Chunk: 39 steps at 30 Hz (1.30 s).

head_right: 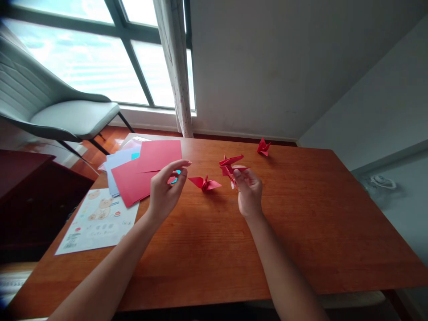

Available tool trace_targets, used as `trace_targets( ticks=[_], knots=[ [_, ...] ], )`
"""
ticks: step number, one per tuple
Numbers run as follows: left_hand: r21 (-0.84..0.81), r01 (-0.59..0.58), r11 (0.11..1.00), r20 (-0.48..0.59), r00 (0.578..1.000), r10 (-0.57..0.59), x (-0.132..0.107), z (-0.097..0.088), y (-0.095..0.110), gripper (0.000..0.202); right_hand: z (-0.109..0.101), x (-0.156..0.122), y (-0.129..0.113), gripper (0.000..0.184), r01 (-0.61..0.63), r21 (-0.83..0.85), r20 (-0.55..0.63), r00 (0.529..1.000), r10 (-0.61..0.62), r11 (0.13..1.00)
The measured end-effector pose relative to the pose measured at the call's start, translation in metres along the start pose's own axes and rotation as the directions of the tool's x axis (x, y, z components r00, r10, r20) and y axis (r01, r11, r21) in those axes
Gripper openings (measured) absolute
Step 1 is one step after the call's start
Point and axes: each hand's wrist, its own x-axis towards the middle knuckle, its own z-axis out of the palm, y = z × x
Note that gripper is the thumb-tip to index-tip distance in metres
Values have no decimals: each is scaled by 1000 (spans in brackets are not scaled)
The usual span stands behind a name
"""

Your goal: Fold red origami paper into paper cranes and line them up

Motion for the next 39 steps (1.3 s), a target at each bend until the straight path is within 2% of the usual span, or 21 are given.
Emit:
trace_targets(
  ticks=[3, 5, 7, 11, 15, 17, 19, 22, 24, 27, 35, 39],
  knots=[
    [186, 57, 981, 79, 994, -73, 4, -4, -7, 20, -2, 4, 3, 16, -58, 84, -10, 998, 59, 995],
    [280, 103, 954, 152, 977, -150, 5, -5, -12, 24, -3, 4, 4, 14, -42, 62, -2, 999, 42, 997],
    [303, 169, 938, 225, 944, -243, 4, -4, -18, 27, -3, 3, 5, 13, 8, -9, 19, 1000, -8, 1000],
    [251, 279, 927, 315, 882, -351, -1, 3, -28, 26, -1, -1, 3, 11, 95, -114, 75, 993, -87, 989],
    [167, 269, 948, 341, 887, -312, -2, 8, -31, 12, -1, -1, 2, 12, 98, -133, 74, 993, -89, 986],
    [36, 324, 945, 350, 882, -316, -1, 8, -30, 10, -2, 0, 1, 13, 86, -109, 50, 995, -81, 990],
    [-148, 459, 876, 387, 842, -376, 1, 8, -29, 9, -3, 3, 1, 12, 79, -69, 20, 997, -78, 994],
    [-390, 675, 626, 471, 730, -495, 3, 5, -27, 20, -5, 5, 0, 11, 75, -18, -7, 997, -75, 997],
    [-490, 744, 453, 526, 667, -527, 4, 4, -24, 29, -5, 5, -1, 11, 69, -4, -9, 998, -69, 998],
    [-572, 762, 302, 579, 636, -510, 5, 2, -19, 29, -3, 2, 0, 12, 60, -4, 4, 998, -60, 998],
    [-617, 760, 205, 607, 626, -490, 3, 2, -18, 22, 0, -1, 1, 13, 83, -52, 49, 996, -80, 995],
    [-631, 748, 204, 606, 640, -473, 2, 3, -22, 24, 0, -2, 1, 13, 105, -67, 73, 992, -100, 992]
  ],
)
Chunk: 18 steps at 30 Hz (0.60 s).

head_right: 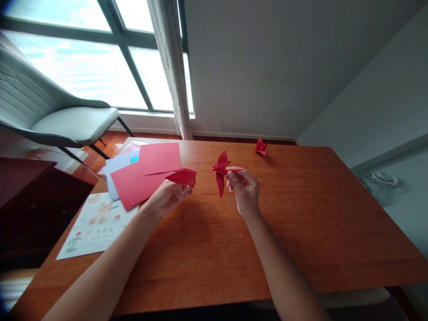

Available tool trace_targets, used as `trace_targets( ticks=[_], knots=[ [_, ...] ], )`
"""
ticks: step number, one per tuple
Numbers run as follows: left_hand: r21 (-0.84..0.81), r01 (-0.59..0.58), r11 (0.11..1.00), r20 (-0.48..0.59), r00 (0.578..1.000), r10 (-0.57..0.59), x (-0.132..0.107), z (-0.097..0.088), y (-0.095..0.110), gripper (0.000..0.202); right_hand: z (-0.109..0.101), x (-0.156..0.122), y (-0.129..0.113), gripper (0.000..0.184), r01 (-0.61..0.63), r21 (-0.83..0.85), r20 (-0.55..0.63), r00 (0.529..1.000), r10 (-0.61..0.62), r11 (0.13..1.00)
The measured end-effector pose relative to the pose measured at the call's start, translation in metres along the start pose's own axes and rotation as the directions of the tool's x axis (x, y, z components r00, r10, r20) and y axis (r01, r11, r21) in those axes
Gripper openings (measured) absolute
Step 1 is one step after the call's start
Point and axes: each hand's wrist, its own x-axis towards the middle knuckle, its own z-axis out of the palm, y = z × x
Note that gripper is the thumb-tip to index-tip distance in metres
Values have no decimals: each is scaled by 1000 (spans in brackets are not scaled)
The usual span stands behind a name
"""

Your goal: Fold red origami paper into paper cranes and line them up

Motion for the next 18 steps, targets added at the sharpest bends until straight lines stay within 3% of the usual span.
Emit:
trace_targets(
  ticks=[7, 14, 18],
  knots=[
    [70, -56, 996, -33, 998, 59, 2, 1, -1, 28, 0, -5, -3, 12, 141, -189, 76, 989, -129, 972],
    [54, -72, 996, -34, 997, 74, 0, 6, 0, 31, 1, -6, -1, 16, 159, -98, 137, 980, -145, 982],
    [87, -97, 991, -91, 990, 105, 0, 7, -1, 30, 1, -7, -3, 13, 188, -92, 143, 974, -174, 978]
  ],
)
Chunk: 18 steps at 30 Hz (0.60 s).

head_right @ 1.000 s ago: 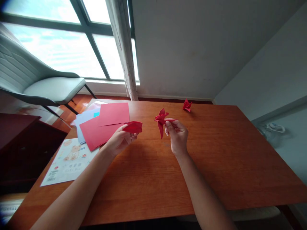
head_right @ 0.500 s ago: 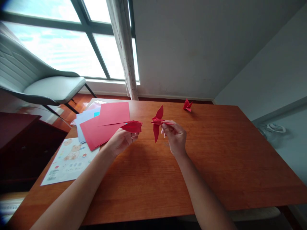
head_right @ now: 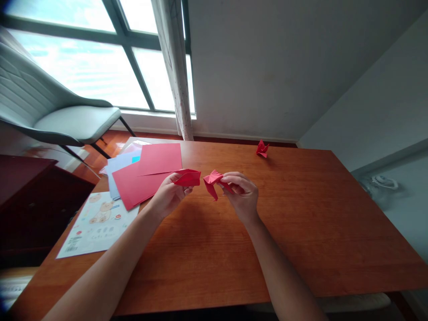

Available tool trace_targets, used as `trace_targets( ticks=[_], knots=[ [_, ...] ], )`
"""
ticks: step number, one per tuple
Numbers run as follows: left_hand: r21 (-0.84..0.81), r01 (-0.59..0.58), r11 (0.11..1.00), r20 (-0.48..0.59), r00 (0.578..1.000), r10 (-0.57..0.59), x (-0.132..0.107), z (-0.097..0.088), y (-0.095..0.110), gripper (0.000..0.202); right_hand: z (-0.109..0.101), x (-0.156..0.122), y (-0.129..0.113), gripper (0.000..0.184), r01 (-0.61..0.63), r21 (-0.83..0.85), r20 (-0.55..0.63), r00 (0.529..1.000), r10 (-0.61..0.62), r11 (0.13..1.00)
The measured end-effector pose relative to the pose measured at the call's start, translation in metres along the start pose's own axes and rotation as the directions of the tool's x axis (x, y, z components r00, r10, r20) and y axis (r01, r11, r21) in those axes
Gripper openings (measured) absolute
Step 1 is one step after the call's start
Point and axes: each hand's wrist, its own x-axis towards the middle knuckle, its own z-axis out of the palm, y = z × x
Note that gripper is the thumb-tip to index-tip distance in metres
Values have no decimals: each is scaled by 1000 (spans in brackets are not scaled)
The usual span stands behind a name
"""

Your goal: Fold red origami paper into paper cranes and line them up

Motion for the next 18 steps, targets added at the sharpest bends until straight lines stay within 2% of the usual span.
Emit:
trace_targets(
  ticks=[4, 9, 13, 18],
  knots=[
    [-24, -39, 999, -21, 999, 39, 1, 0, -1, 28, -2, 1, -1, 13, -2, 15, 14, 1000, 2, 1000],
    [-58, -67, 996, 2, 998, 67, -2, 4, 2, 29, -6, 1, 5, 19, -47, 118, 51, 998, 41, 992],
    [-60, -107, 992, -5, 994, 107, -6, 9, 6, 33, -7, 1, 7, 22, -102, 91, 68, 993, 96, 991],
    [-119, -107, 987, 25, 993, 111, -7, 9, 5, 34, -4, 2, 3, 18, -68, 47, 118, 991, 62, 997]
  ],
)
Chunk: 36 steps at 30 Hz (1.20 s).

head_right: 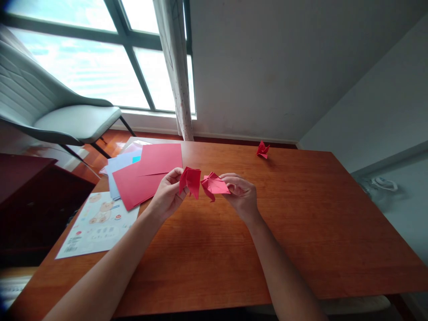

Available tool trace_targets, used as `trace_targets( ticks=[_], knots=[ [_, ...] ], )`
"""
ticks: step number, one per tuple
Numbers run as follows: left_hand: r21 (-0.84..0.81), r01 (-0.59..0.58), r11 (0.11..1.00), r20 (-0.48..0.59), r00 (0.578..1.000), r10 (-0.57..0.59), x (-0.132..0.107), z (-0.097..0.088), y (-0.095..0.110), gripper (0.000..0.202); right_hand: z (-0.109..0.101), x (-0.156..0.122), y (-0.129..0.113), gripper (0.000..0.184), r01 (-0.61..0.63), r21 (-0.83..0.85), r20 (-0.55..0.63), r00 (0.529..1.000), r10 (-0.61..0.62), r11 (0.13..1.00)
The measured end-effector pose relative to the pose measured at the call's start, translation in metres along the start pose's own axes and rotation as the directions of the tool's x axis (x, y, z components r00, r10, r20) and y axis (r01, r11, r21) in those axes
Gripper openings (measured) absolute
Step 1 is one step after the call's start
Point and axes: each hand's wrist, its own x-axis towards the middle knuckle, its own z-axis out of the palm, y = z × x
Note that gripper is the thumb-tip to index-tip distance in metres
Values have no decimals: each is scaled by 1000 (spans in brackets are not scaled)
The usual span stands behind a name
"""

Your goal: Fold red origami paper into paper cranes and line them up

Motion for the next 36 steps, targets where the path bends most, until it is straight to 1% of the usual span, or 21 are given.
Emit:
trace_targets(
  ticks=[3, 5, 9, 12, 14, 16, 19, 22, 25, 29, 32, 36],
  knots=[
    [-32, -7, 999, 18, 1000, 8, 0, -2, -2, 33, 1, 0, -1, 18, 25, 6, 63, 998, -26, 1000],
    [-24, -11, 1000, 37, 999, 12, -1, -3, -2, 33, 1, 0, -1, 17, 29, -4, 77, 997, -29, 1000],
    [52, -68, 996, 87, 994, 64, -4, 0, 1, 33, 0, 0, 0, 16, 14, -23, 41, 999, -14, 1000],
    [81, -101, 992, 78, 992, 94, -5, 2, 4, 34, -2, 0, 2, 16, 19, -4, 12, 1000, -19, 1000],
    [52, -84, 995, 53, 995, 81, -5, 1, 4, 35, -2, 1, 2, 16, 19, 1, -1, 1000, -19, 1000],
    [-19, -59, 998, 20, 998, 59, -3, -1, 2, 34, -2, 1, 1, 16, 21, -3, -1, 1000, -21, 1000],
    [-141, -26, 990, -21, 1000, 24, -1, -4, -1, 35, 0, 1, 0, 17, 42, -18, 25, 999, -42, 999],
    [-199, 13, 980, -40, 999, -21, 0, -5, -2, 37, 1, 0, -1, 19, 67, -12, 52, 996, -66, 998],
    [-218, 47, 975, -25, 998, -53, -1, -3, -4, 36, 2, 0, -1, 21, 69, -14, 69, 995, -68, 998],
    [-228, 56, 972, 10, 998, -55, -2, -2, -5, 37, 2, 0, 0, 23, 81, -12, 76, 994, -80, 997],
    [-242, 57, 969, 41, 998, -49, -2, -2, -6, 36, 2, 0, -1, 21, 74, -17, 75, 995, -73, 997],
    [-259, 55, 964, 43, 998, -46, -2, -3, -6, 34, 2, 0, -2, 18, 57, -29, 76, 996, -54, 998]
  ],
)
